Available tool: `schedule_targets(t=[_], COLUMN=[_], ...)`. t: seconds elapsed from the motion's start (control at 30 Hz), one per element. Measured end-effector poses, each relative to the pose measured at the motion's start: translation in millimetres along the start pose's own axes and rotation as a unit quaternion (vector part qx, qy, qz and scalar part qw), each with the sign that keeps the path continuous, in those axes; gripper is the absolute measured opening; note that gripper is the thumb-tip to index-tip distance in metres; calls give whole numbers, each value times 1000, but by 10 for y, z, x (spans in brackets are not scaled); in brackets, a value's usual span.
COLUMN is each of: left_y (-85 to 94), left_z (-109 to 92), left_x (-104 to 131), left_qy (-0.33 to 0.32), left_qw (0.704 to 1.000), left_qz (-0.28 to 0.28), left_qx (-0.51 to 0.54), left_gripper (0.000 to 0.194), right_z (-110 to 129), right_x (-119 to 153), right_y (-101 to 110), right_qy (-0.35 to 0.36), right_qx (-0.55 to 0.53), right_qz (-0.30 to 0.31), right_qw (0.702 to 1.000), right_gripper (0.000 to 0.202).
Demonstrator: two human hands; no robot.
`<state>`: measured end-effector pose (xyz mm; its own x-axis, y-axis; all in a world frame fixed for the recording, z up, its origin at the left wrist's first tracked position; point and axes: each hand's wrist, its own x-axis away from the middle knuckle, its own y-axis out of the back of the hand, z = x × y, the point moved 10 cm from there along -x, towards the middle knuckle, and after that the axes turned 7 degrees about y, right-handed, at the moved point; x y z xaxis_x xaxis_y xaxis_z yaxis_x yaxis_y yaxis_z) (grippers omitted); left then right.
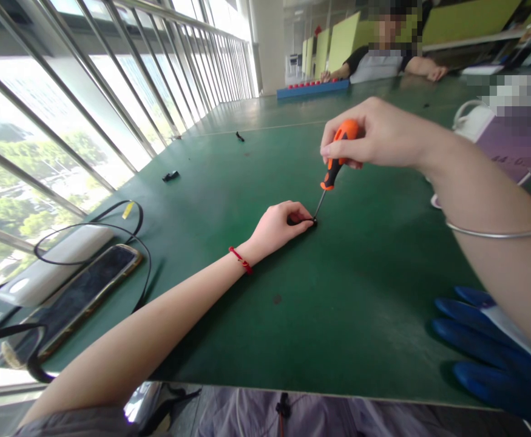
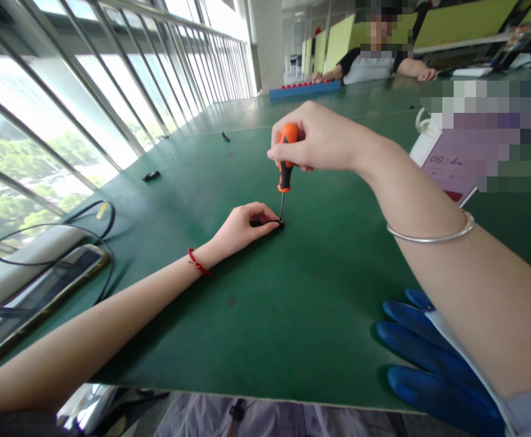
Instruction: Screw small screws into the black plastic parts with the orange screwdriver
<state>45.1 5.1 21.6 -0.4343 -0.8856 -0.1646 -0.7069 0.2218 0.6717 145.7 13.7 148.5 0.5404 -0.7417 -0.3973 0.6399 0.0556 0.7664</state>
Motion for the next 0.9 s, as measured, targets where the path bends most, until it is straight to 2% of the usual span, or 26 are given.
schedule_targets(t=[0.13, 0.27, 0.37, 0.4, 0.5, 0.67, 0.9], left_y=[-1, 0, -5, -6, -4, -6, -8], left_z=[4, 12, 13, 13, 12, 5, 13], left_x=[-1, -3, -3, -3, -2, -2, -4], left_qy=[0, 2, 0, 0, 0, -1, -2], left_qw=[1000, 1000, 1000, 1000, 1000, 1000, 1000], left_qz=[0, -1, 1, 2, 1, 3, 2], left_qx=[1, -6, -5, -4, -3, -7, -6], left_gripper=[17, 17, 18, 17, 17, 17, 16], right_z=[-9, -19, -8, -8, -1, 22, 12], right_x=[0, 4, 19, 25, 37, 40, 38], right_y=[-11, -13, -44, -46, -39, -27, -8], right_qy=[-8, -7, -2, -5, -16, -15, -9], right_qx=[-4, -7, -5, -3, 1, 3, -7], right_qz=[10, 27, 54, 56, 50, 41, 34], right_qw=[1000, 1000, 999, 998, 999, 999, 999], right_gripper=[3, 12, 3, 10, 24, 16, 16])
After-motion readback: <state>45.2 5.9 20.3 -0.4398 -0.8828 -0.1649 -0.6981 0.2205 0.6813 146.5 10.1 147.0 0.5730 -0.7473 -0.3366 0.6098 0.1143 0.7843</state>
